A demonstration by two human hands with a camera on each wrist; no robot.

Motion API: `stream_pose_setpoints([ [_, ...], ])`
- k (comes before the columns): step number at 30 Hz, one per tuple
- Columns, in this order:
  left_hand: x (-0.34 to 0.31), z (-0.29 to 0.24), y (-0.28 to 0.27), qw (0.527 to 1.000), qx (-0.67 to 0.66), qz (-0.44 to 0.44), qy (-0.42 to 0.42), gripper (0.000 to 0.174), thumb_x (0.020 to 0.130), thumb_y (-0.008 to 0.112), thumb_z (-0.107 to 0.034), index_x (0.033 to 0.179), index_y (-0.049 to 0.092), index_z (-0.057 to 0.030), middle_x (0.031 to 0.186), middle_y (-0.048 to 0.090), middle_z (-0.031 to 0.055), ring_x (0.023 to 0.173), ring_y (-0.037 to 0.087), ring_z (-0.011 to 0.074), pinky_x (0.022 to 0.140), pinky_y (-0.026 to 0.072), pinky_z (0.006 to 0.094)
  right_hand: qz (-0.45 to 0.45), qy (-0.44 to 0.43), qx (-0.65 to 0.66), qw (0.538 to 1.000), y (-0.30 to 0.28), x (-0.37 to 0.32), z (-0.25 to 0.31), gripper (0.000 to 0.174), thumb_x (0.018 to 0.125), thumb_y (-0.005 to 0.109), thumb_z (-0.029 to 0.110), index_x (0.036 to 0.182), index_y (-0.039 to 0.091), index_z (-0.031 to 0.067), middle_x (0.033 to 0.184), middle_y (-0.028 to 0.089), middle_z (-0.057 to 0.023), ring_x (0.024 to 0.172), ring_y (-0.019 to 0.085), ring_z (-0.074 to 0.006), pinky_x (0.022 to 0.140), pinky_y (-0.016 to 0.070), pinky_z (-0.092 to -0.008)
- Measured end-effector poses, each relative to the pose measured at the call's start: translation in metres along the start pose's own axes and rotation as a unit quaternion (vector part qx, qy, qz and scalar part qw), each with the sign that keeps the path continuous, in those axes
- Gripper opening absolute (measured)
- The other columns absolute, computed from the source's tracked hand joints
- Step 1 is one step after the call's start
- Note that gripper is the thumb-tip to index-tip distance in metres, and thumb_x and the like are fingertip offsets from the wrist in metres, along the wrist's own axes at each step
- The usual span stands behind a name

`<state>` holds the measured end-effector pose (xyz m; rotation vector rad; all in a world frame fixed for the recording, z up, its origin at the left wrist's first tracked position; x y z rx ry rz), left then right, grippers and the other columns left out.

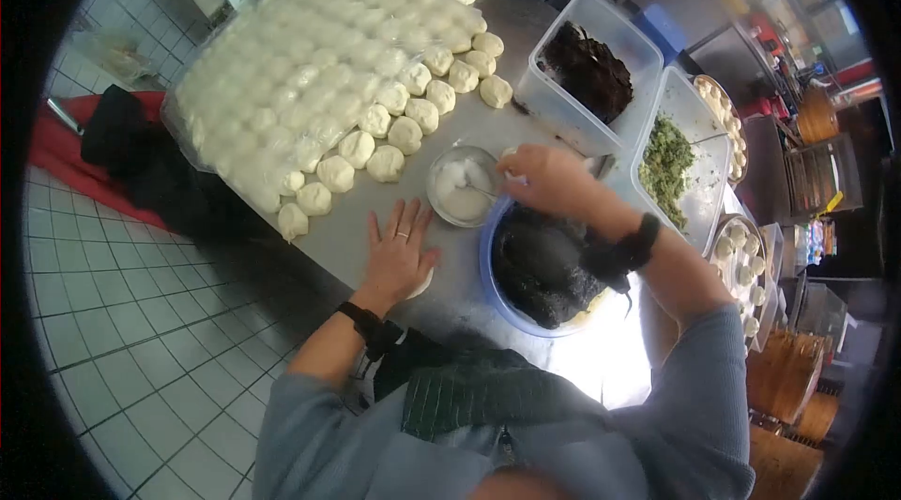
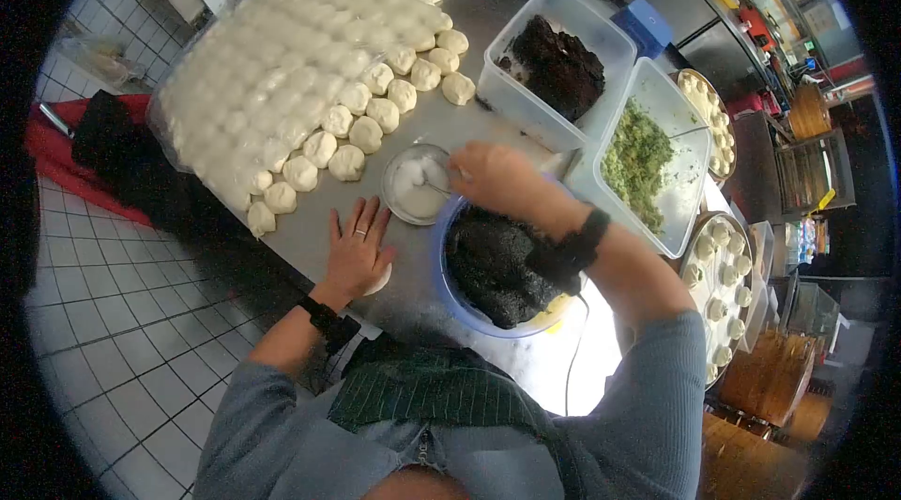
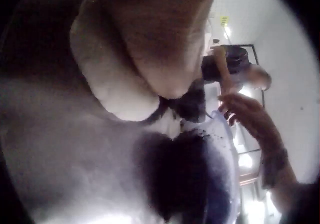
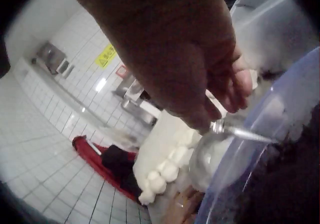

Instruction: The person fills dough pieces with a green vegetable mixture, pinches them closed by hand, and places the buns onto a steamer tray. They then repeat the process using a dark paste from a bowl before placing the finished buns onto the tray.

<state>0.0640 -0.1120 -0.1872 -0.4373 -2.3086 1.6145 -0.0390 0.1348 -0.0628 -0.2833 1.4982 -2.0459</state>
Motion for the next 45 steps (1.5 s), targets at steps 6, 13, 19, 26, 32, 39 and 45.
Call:
stream_pose_setpoints([
  [6,-0.017,-0.019,-0.008,0.998,0.011,0.037,0.059,0.062,0.088,0.054,-0.037,0.136,0.039,-0.0010,0.144,0.035,0.0154,0.136,0.028,0.0324,0.107,0.0152,0.0622,-0.048,-0.072,-0.118,0.989,0.028,-0.012,0.007,0.006,0.079,0.054,0.009,0.080,0.057,0.0051,0.083,0.059,-0.0136,0.079,0.062,-0.0306,0.069,0.0523,-0.0395],
  [13,-0.015,-0.004,0.003,0.998,-0.049,0.012,0.046,0.058,0.086,0.056,-0.034,0.133,0.044,-0.0011,0.141,0.040,0.0154,0.133,0.033,0.0324,0.109,0.0173,0.0569,-0.070,-0.067,-0.109,0.989,0.001,-0.060,-0.001,0.006,0.080,0.056,0.009,0.084,0.054,0.0043,0.079,0.058,-0.0126,0.077,0.060,-0.0325,0.069,0.0493,-0.0411],
  [19,-0.025,-0.010,-0.010,0.997,-0.028,-0.019,0.075,0.047,0.091,0.049,-0.026,0.131,0.046,-0.0017,0.140,0.042,0.0158,0.133,0.034,0.0336,0.109,0.0175,0.0559,-0.187,0.030,-0.063,0.980,-0.023,-0.128,0.011,0.009,0.085,0.058,0.014,0.088,0.055,0.0057,0.077,0.061,-0.0120,0.077,0.062,-0.0305,0.067,0.0500,-0.0404],
  [26,-0.022,0.009,-0.018,0.987,-0.113,-0.111,0.025,0.041,0.086,0.055,-0.013,0.126,0.049,-0.0029,0.128,0.050,0.0181,0.119,0.046,0.0347,0.102,0.0325,0.0523,-0.317,0.262,0.145,0.900,-0.003,-0.214,0.042,0.007,0.083,0.063,0.008,0.089,0.061,0.0053,0.077,0.065,-0.0140,0.070,0.065,-0.0319,0.063,0.0521,-0.0375],
  [32,-0.003,0.001,-0.048,0.988,0.013,0.147,-0.049,0.026,0.077,0.067,-0.017,0.097,0.062,-0.0013,0.098,0.060,0.0190,0.096,0.057,0.0342,0.081,0.0474,0.0431,-0.303,0.256,0.068,0.915,0.033,-0.226,0.027,0.011,0.086,0.058,0.016,0.092,0.062,0.0077,0.076,0.065,-0.0165,0.070,0.063,-0.0368,0.063,0.0511,-0.0438],
  [39,-0.006,-0.024,-0.079,0.925,-0.320,0.150,-0.142,0.022,0.072,0.057,-0.015,0.088,0.058,0.0003,0.095,0.062,0.0171,0.087,0.062,0.0341,0.081,0.0501,0.0434,-0.183,0.282,0.066,0.939,0.034,-0.198,0.008,0.015,0.086,0.055,0.021,0.090,0.061,0.0073,0.078,0.064,-0.0188,0.072,0.062,-0.0379,0.066,0.0483,-0.0488],
  [45,-0.023,-0.063,-0.085,0.393,-0.878,0.010,-0.273,0.047,0.073,0.050,-0.021,0.113,0.051,0.0045,0.104,0.059,0.0210,0.105,0.056,0.0389,0.096,0.0419,0.0593,-0.185,0.280,0.024,0.942,0.009,-0.200,0.000,0.015,0.090,0.050,0.021,0.089,0.056,0.0067,0.073,0.063,-0.0174,0.067,0.061,-0.0383,0.062,0.0480,-0.0485],
])
Point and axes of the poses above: each hand's wrist, its own x-axis towards the middle knuckle, its own y-axis out of the palm, z = x × y, the point moved 1 cm from there along x, towards the middle knuckle
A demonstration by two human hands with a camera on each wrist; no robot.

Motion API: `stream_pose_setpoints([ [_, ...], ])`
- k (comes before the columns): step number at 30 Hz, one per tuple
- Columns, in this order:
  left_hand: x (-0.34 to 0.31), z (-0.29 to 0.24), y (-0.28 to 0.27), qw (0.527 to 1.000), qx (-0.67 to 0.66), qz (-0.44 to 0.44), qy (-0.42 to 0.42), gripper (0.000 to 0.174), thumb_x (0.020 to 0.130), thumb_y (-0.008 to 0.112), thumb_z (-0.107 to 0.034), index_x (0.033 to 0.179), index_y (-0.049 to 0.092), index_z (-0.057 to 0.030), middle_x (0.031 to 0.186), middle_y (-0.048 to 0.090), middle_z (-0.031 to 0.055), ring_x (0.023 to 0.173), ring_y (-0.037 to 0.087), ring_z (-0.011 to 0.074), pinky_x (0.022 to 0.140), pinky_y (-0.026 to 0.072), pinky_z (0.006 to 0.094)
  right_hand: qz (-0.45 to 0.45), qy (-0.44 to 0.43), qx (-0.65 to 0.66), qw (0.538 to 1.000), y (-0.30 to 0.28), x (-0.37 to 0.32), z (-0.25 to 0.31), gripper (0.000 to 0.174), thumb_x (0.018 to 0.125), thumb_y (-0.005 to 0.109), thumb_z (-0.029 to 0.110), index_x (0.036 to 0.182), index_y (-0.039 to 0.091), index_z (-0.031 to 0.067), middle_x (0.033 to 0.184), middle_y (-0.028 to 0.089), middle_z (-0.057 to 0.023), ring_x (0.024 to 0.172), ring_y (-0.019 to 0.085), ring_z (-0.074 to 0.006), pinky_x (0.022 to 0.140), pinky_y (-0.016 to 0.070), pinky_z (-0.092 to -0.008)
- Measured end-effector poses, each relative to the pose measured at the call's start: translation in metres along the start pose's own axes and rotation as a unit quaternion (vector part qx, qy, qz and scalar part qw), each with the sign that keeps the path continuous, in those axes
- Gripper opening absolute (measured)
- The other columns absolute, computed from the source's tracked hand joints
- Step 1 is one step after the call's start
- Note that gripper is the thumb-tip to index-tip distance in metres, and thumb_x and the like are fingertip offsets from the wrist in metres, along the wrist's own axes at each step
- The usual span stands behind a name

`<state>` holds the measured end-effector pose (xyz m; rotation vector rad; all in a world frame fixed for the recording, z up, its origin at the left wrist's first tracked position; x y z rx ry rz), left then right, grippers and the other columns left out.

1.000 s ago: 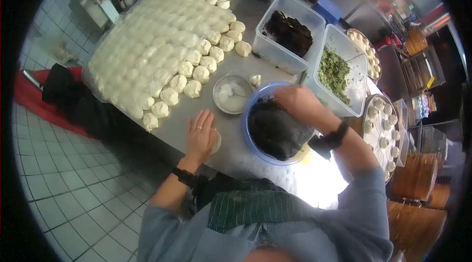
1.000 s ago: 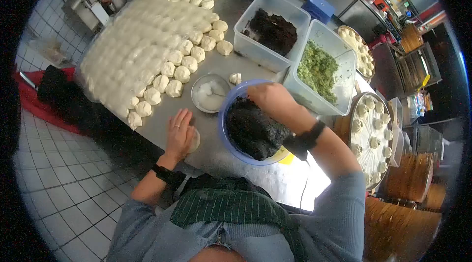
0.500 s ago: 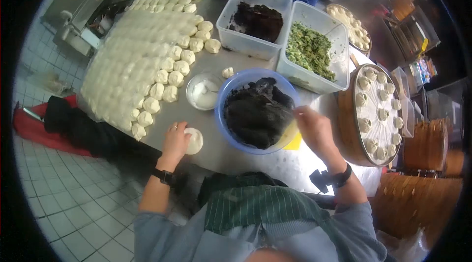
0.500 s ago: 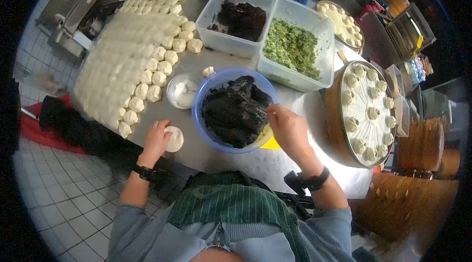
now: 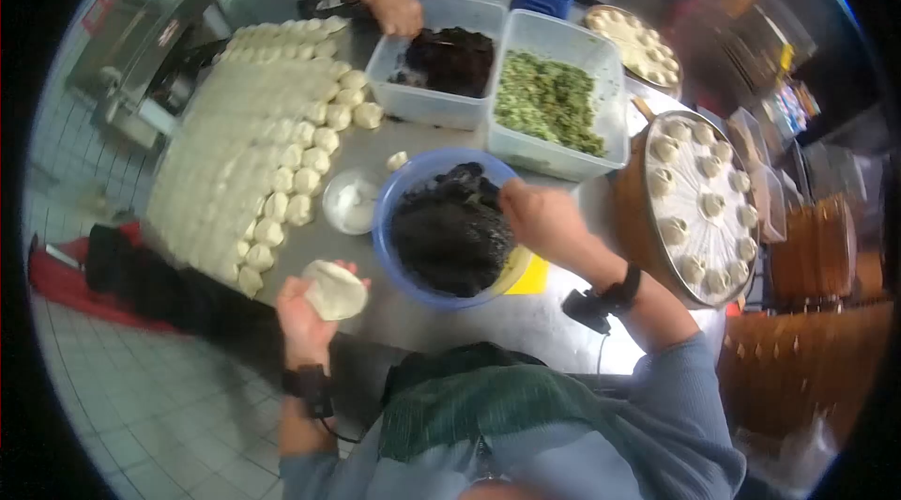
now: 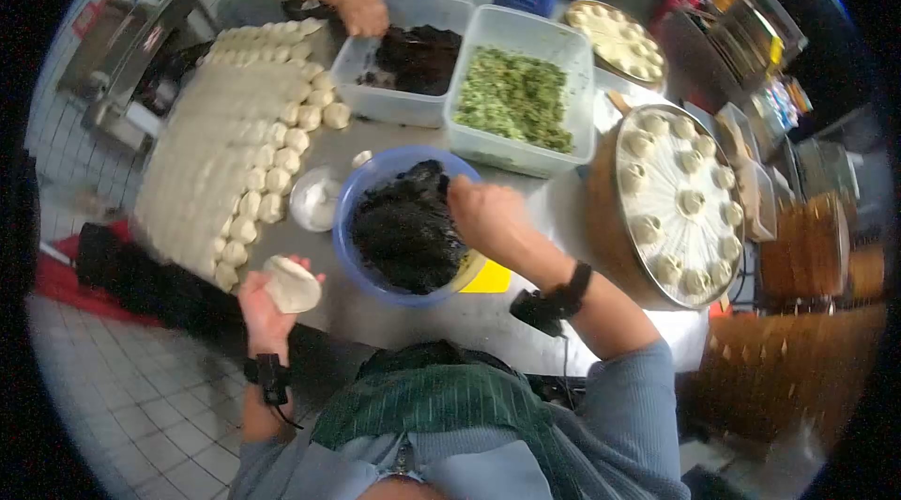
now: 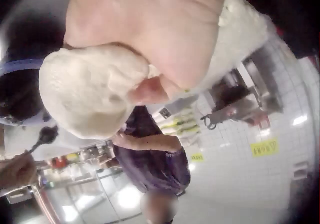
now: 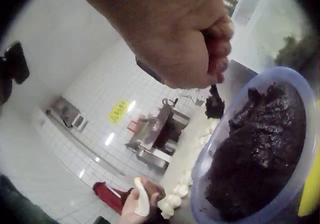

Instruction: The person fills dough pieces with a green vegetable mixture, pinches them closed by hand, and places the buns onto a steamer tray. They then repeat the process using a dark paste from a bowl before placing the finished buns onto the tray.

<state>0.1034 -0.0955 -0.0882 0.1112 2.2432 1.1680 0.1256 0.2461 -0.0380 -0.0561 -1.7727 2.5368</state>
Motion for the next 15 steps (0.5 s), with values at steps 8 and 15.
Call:
stream_pose_setpoints([
  [8,0.001,0.067,0.002,0.996,0.022,0.048,-0.068,0.037,0.089,0.059,-0.014,0.122,0.050,0.0022,0.123,0.056,0.0200,0.116,0.054,0.0326,0.100,0.0438,0.0465,-0.053,-0.206,-0.168,0.963,0.014,0.036,0.002,0.006,0.082,0.052,0.013,0.084,0.052,0.0073,0.070,0.061,-0.0105,0.072,0.064,-0.0280,0.062,0.0510,-0.0392],
  [15,0.014,0.091,-0.015,0.998,0.052,0.033,-0.004,0.037,0.094,0.055,-0.019,0.124,0.048,0.0018,0.119,0.058,0.0179,0.114,0.055,0.0303,0.099,0.0453,0.0442,0.121,-0.208,-0.168,0.956,0.012,0.050,0.004,0.008,0.081,0.053,0.014,0.078,0.056,0.0069,0.067,0.062,-0.0123,0.067,0.064,-0.0311,0.061,0.0511,-0.0418],
])
Point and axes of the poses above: each hand's wrist, its own x-axis towards the middle knuckle, its own y-axis out of the palm, z = x × y, the point moved 1 cm from there along x, towards the middle knuckle
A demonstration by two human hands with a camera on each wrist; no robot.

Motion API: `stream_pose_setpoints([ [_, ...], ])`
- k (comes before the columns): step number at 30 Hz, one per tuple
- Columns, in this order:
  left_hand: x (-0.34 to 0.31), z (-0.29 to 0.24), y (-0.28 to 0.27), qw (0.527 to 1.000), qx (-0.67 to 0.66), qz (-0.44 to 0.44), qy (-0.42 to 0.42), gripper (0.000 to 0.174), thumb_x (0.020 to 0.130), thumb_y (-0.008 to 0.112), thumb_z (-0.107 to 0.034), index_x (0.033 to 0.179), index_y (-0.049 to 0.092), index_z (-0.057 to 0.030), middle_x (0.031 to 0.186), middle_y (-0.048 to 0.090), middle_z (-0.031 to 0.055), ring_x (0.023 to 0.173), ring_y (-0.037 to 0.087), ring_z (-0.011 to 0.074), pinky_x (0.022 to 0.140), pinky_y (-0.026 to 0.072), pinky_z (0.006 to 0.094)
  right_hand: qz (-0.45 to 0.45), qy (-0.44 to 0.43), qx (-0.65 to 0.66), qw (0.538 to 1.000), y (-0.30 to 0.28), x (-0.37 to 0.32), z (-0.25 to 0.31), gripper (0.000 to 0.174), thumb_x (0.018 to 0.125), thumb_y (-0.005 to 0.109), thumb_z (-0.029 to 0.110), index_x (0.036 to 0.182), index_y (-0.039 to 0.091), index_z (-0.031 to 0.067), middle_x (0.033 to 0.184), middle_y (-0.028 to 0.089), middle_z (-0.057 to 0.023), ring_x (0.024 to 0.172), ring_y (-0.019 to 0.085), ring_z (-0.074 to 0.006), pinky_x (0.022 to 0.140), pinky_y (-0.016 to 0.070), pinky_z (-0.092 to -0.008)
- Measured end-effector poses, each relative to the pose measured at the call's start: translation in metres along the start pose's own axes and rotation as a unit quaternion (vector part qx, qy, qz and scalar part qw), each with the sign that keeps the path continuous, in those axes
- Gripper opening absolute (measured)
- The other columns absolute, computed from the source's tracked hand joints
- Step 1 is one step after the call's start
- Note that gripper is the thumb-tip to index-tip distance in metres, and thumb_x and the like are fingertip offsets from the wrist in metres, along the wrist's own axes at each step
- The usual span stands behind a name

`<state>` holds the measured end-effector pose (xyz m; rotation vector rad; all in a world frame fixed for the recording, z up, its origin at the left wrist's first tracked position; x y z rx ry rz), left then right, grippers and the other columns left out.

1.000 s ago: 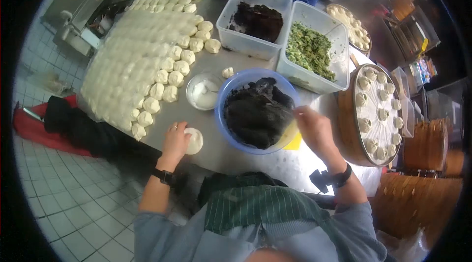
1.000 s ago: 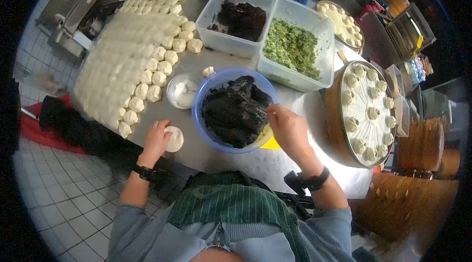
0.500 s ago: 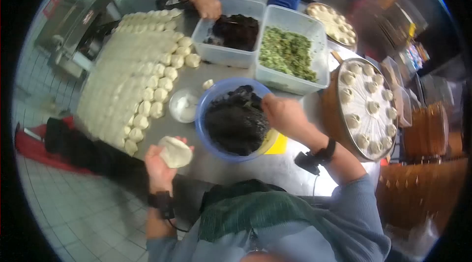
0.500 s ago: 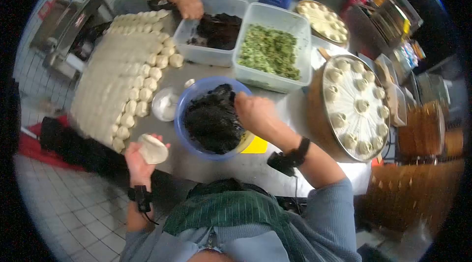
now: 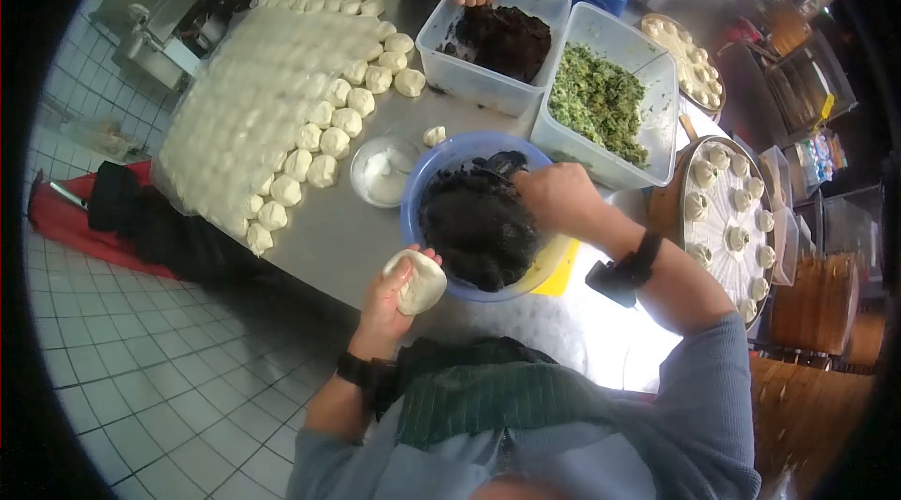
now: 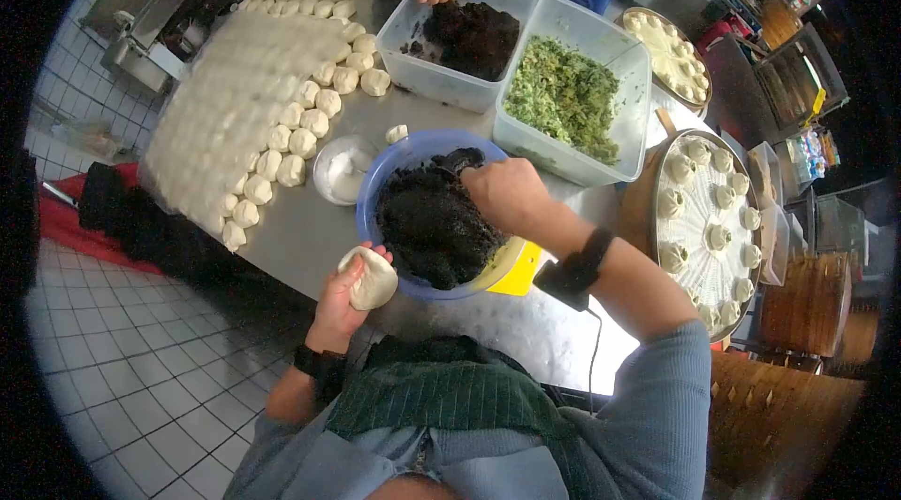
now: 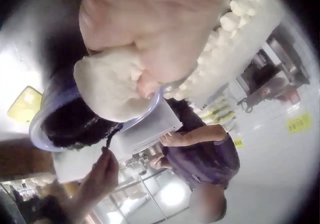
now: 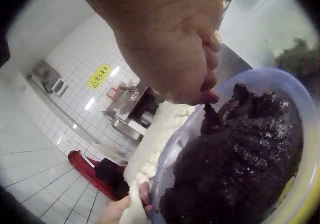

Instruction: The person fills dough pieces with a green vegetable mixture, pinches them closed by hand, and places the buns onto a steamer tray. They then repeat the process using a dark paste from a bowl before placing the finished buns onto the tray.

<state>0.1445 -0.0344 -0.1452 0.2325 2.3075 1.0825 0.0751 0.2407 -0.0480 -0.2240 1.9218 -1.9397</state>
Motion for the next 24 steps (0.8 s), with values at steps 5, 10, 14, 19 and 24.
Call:
stream_pose_setpoints([
  [5,-0.002,0.000,0.005,1.000,0.007,-0.023,0.006,0.036,0.095,0.054,-0.019,0.124,0.047,0.0008,0.119,0.057,0.0175,0.114,0.055,0.0301,0.098,0.0456,0.0440,-0.040,-0.024,0.086,0.995,0.012,-0.006,-0.014,0.012,0.085,0.054,0.019,0.080,0.057,0.0084,0.067,0.061,-0.0144,0.066,0.062,-0.0349,0.060,0.0502,-0.0441],
  [10,0.003,-0.014,0.021,0.999,0.019,-0.026,0.002,0.040,0.096,0.051,-0.025,0.131,0.045,-0.0074,0.125,0.055,0.0144,0.115,0.054,0.0287,0.097,0.0455,0.0464,-0.113,0.002,0.186,0.976,0.002,-0.034,-0.013,0.014,0.088,0.056,0.021,0.087,0.063,0.0091,0.071,0.063,-0.0140,0.067,0.063,-0.0333,0.061,0.0502,-0.0408],
  [14,0.011,-0.050,0.064,0.995,0.081,-0.058,0.006,0.049,0.096,0.050,-0.034,0.141,0.037,-0.0209,0.127,0.053,0.0065,0.112,0.055,0.0226,0.093,0.0465,0.0475,-0.135,0.077,0.413,0.897,-0.017,-0.062,-0.004,0.014,0.086,0.059,0.017,0.093,0.067,0.0076,0.075,0.065,-0.0133,0.068,0.065,-0.0271,0.063,0.0499,-0.0336],
  [19,0.042,-0.035,0.092,0.997,0.059,0.031,0.023,0.044,0.093,0.059,-0.030,0.130,0.047,-0.0090,0.116,0.057,0.0063,0.103,0.057,0.0180,0.089,0.0478,0.0387,-0.170,0.099,0.437,0.878,-0.031,-0.087,0.018,0.016,0.086,0.060,0.017,0.094,0.067,0.0061,0.074,0.065,-0.0139,0.068,0.065,-0.0276,0.062,0.0500,-0.0342],
  [24,0.045,-0.009,0.131,0.954,0.270,0.096,0.085,0.028,0.085,0.067,-0.009,0.109,0.055,-0.0041,0.097,0.060,0.0032,0.090,0.058,0.0096,0.076,0.0507,0.0270,-0.197,0.131,0.300,0.924,-0.033,-0.090,0.040,0.011,0.084,0.057,0.015,0.086,0.064,0.0059,0.069,0.063,-0.0155,0.064,0.063,-0.0356,0.058,0.0493,-0.0431],
])
Point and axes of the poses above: each hand's wrist, its own x-axis towards the middle knuckle, its own y-axis out of the palm, z = x × y, the point moved 1 cm from there along x, towards the middle knuckle
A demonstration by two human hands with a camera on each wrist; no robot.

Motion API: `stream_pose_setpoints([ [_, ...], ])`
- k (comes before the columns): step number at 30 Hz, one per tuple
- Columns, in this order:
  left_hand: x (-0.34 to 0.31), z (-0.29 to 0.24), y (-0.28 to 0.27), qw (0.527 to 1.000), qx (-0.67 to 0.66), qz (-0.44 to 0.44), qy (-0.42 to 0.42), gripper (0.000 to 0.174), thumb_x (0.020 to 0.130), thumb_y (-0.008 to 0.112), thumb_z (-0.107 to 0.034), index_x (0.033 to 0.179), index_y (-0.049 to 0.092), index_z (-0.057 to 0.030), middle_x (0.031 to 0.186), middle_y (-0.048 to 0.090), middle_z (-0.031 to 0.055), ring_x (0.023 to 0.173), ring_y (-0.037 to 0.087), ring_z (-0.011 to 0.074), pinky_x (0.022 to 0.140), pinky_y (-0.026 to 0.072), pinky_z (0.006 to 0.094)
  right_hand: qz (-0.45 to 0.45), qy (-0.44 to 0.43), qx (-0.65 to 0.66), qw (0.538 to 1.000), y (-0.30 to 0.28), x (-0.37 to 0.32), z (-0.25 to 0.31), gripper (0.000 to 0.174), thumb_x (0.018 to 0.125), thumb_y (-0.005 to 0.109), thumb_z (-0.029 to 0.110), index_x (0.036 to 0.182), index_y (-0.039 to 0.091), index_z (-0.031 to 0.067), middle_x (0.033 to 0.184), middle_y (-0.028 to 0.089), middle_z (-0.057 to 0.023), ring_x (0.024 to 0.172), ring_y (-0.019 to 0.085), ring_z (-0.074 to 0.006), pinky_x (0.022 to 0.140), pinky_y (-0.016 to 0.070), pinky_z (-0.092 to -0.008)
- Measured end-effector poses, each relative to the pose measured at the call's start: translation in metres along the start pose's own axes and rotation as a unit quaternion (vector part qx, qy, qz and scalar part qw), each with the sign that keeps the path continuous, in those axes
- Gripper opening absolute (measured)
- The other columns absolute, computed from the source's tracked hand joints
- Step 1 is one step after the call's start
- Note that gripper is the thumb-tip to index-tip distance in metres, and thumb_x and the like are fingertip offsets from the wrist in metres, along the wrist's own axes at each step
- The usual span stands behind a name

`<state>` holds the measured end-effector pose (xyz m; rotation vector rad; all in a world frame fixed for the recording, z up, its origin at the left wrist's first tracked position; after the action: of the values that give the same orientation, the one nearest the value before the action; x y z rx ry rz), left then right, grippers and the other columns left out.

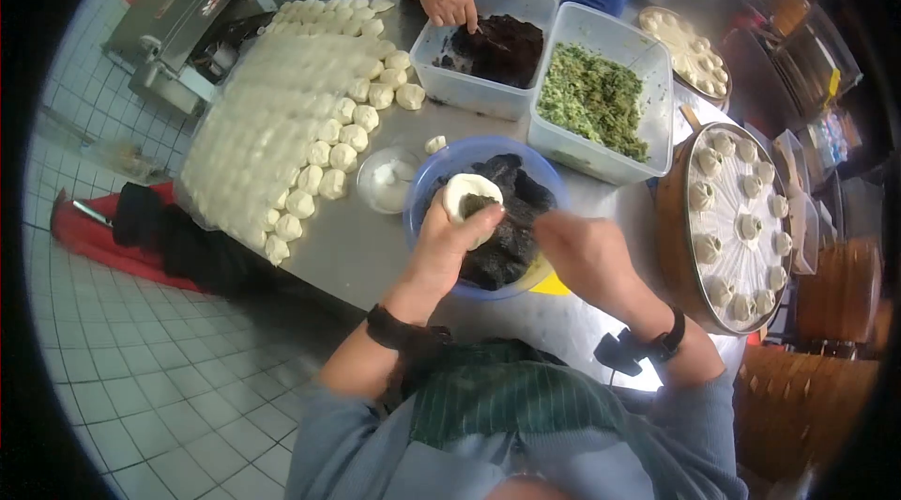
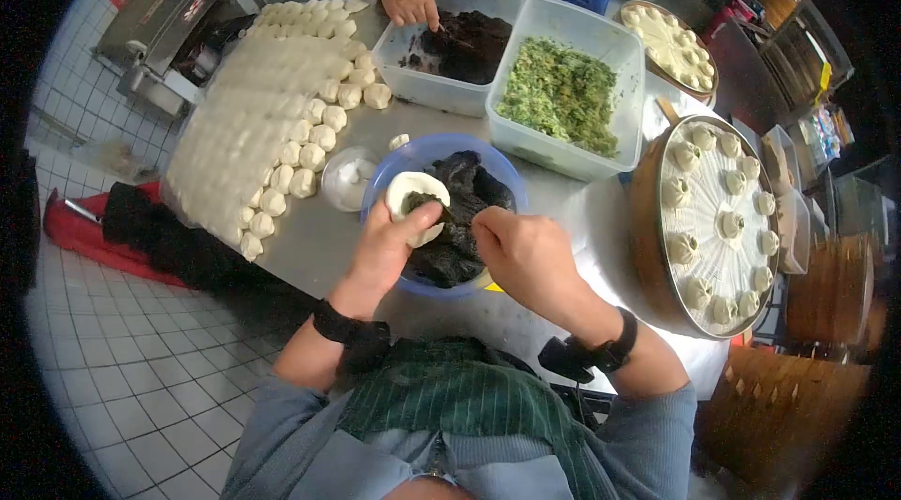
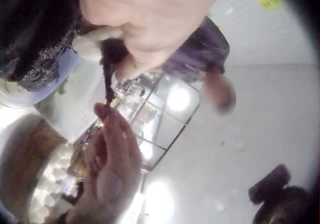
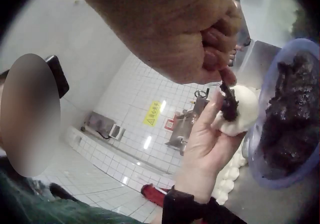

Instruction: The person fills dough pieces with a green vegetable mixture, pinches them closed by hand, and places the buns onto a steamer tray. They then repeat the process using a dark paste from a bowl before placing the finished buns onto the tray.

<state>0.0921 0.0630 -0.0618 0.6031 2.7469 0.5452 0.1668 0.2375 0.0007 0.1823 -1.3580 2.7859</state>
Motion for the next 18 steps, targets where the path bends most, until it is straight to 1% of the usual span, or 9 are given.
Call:
stream_pose_setpoints([
  [1,0.000,0.004,0.002,0.999,0.044,-0.010,0.025,0.029,0.083,0.067,-0.004,0.107,0.053,-0.0028,0.097,0.059,0.0037,0.088,0.057,0.0089,0.075,0.0496,0.0243,-0.011,-0.023,-0.003,1.000,0.001,0.000,0.000,0.010,0.083,0.057,0.013,0.083,0.063,0.0063,0.068,0.063,-0.0164,0.063,0.062,-0.0364,0.058,0.0490,-0.0449],
  [5,-0.004,0.010,0.004,0.997,0.040,-0.040,0.042,0.033,0.082,0.068,-0.006,0.110,0.051,-0.0003,0.100,0.059,0.0063,0.090,0.058,0.0113,0.077,0.0488,0.0239,-0.011,-0.010,0.005,1.000,0.001,-0.001,0.003,0.009,0.082,0.057,0.014,0.083,0.063,0.0062,0.067,0.062,-0.0169,0.063,0.062,-0.0366,0.058,0.0489,-0.0451],
  [7,-0.003,0.017,-0.006,0.966,0.222,-0.068,0.118,0.034,0.084,0.065,-0.003,0.114,0.050,0.0007,0.103,0.059,0.0059,0.091,0.058,0.0111,0.081,0.0503,0.0280,0.002,-0.024,0.023,0.999,0.002,0.001,0.001,0.009,0.082,0.057,0.013,0.083,0.063,0.0060,0.066,0.062,-0.0174,0.062,0.062,-0.0368,0.057,0.0487,-0.0451],
  [11,-0.014,0.007,-0.003,0.952,0.254,-0.085,0.150,0.034,0.083,0.064,-0.003,0.114,0.049,0.0009,0.103,0.060,0.0077,0.092,0.058,0.0132,0.081,0.0493,0.0279,0.022,-0.020,0.006,1.000,-0.010,0.002,0.012,0.009,0.082,0.057,0.012,0.083,0.062,0.0056,0.066,0.062,-0.0179,0.062,0.061,-0.0370,0.057,0.0488,-0.0449],
  [13,-0.013,0.006,-0.007,0.889,0.364,-0.103,0.259,0.035,0.083,0.065,-0.002,0.114,0.049,0.0006,0.102,0.060,0.0091,0.092,0.058,0.0148,0.081,0.0486,0.0282,0.018,-0.024,-0.032,0.999,-0.012,0.002,0.016,0.008,0.082,0.057,0.012,0.083,0.061,0.0046,0.065,0.061,-0.0184,0.061,0.061,-0.0372,0.056,0.0488,-0.0449],
  [14,-0.013,0.006,-0.008,0.888,0.364,-0.105,0.260,0.035,0.083,0.065,-0.002,0.114,0.049,0.0006,0.102,0.060,0.0091,0.092,0.058,0.0148,0.081,0.0486,0.0282,0.019,-0.026,-0.032,0.999,-0.012,0.002,0.016,0.008,0.082,0.057,0.012,0.083,0.061,0.0046,0.065,0.061,-0.0184,0.061,0.061,-0.0372,0.056,0.0488,-0.0449],
  [16,-0.011,0.004,-0.013,0.885,0.354,-0.173,0.248,0.036,0.080,0.065,-0.003,0.113,0.052,-0.0018,0.100,0.062,0.0137,0.091,0.061,0.0221,0.083,0.0482,0.0328,-0.006,-0.032,-0.074,0.997,-0.010,0.002,0.015,0.008,0.082,0.056,0.011,0.079,0.059,0.0052,0.063,0.061,-0.0167,0.060,0.062,-0.0355,0.055,0.0492,-0.0445],
  [17,-0.010,0.003,-0.022,0.903,0.316,-0.188,0.222,0.034,0.082,0.064,-0.004,0.113,0.051,0.0005,0.100,0.062,0.0131,0.092,0.061,0.0217,0.082,0.0483,0.0322,-0.007,-0.035,-0.076,0.996,-0.009,0.003,0.011,0.008,0.082,0.056,0.011,0.079,0.059,0.0052,0.063,0.061,-0.0167,0.060,0.062,-0.0355,0.055,0.0492,-0.0445],
  [18,-0.005,0.009,-0.036,0.943,0.208,-0.185,0.183,0.032,0.083,0.062,-0.003,0.113,0.052,0.0023,0.102,0.062,0.0109,0.091,0.061,0.0189,0.082,0.0489,0.0307,-0.001,-0.030,-0.146,0.989,-0.008,0.003,0.005,0.008,0.082,0.056,0.012,0.077,0.059,0.0062,0.063,0.061,-0.0146,0.060,0.062,-0.0348,0.054,0.0493,-0.0440],
])
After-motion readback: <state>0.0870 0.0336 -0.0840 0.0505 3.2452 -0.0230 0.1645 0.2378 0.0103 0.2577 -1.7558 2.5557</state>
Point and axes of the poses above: each hand's wrist, its own x-axis towards the middle knuckle, its own y-axis out of the palm, z = x × y, the point moved 1 cm from there along x, towards the middle knuckle
